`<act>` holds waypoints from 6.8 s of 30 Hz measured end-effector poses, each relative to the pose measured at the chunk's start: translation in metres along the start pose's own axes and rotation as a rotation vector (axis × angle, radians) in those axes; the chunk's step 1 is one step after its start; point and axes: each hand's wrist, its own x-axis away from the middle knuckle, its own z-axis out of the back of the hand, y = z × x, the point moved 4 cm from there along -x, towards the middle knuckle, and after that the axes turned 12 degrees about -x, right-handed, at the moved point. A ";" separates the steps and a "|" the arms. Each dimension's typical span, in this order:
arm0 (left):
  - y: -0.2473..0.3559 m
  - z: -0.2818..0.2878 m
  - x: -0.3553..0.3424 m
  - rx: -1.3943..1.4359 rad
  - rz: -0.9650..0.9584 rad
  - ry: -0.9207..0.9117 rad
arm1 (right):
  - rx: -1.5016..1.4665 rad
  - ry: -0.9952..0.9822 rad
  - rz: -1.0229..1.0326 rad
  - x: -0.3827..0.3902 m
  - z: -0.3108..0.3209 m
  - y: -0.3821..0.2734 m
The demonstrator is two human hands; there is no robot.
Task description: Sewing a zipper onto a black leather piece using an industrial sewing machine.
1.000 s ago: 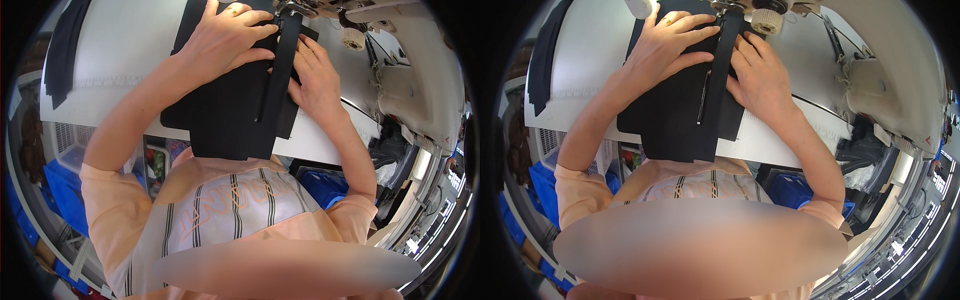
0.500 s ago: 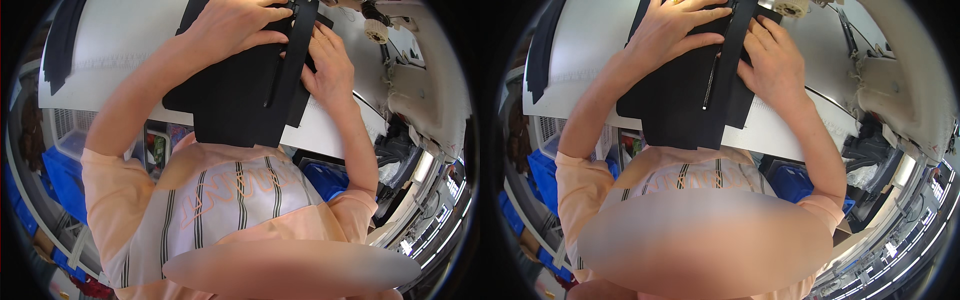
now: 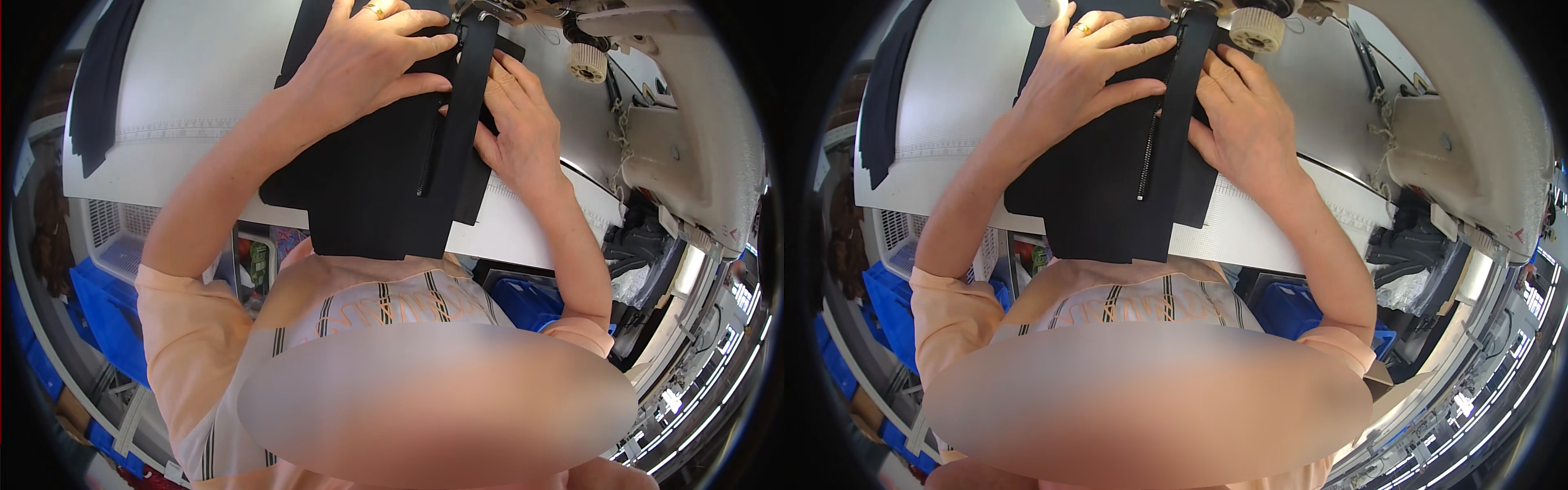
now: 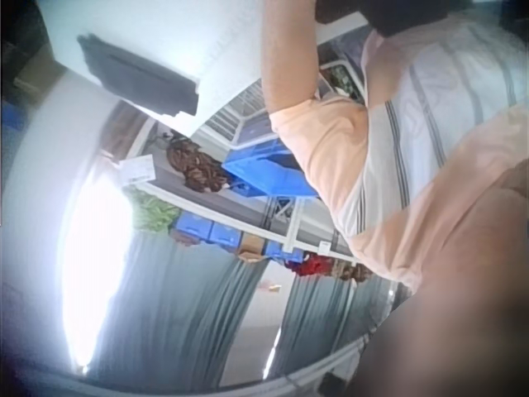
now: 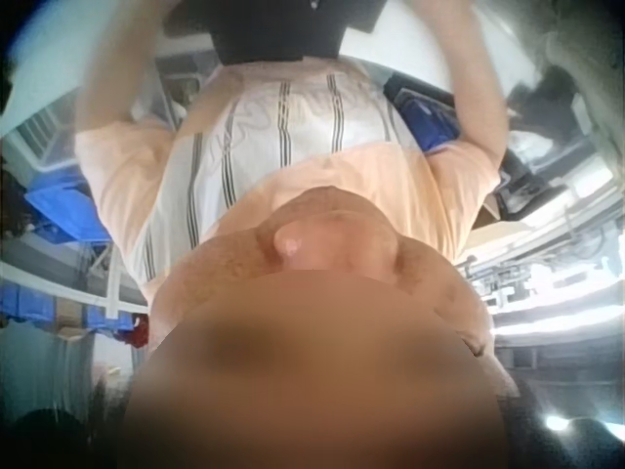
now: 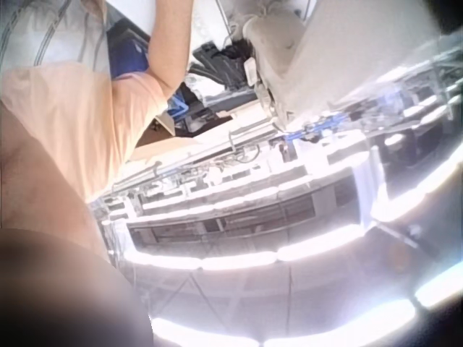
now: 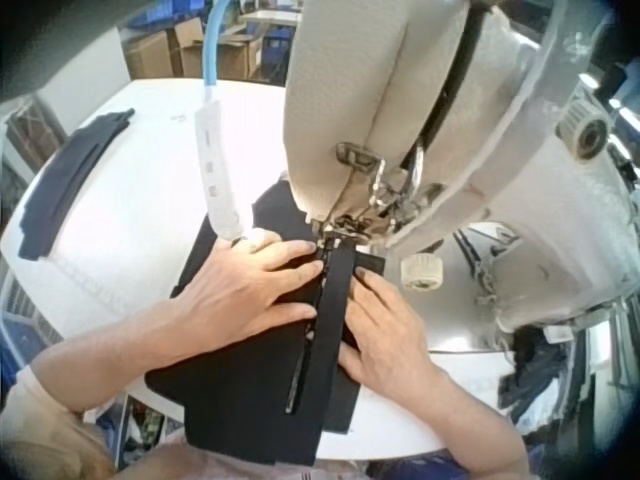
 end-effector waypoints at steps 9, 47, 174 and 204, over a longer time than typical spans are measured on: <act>0.001 0.000 0.000 0.004 0.003 -0.013 | -0.005 0.009 0.011 -0.001 0.001 -0.001; 0.002 -0.003 0.002 -0.073 0.024 -0.043 | -0.582 1.192 -1.094 0.316 0.482 0.334; -0.001 -0.010 0.006 0.029 -0.024 0.098 | 0.014 0.154 0.089 -0.012 0.001 0.020; -0.006 -0.007 -0.003 -0.011 0.013 -0.049 | -0.037 0.108 -0.005 -0.021 0.005 0.032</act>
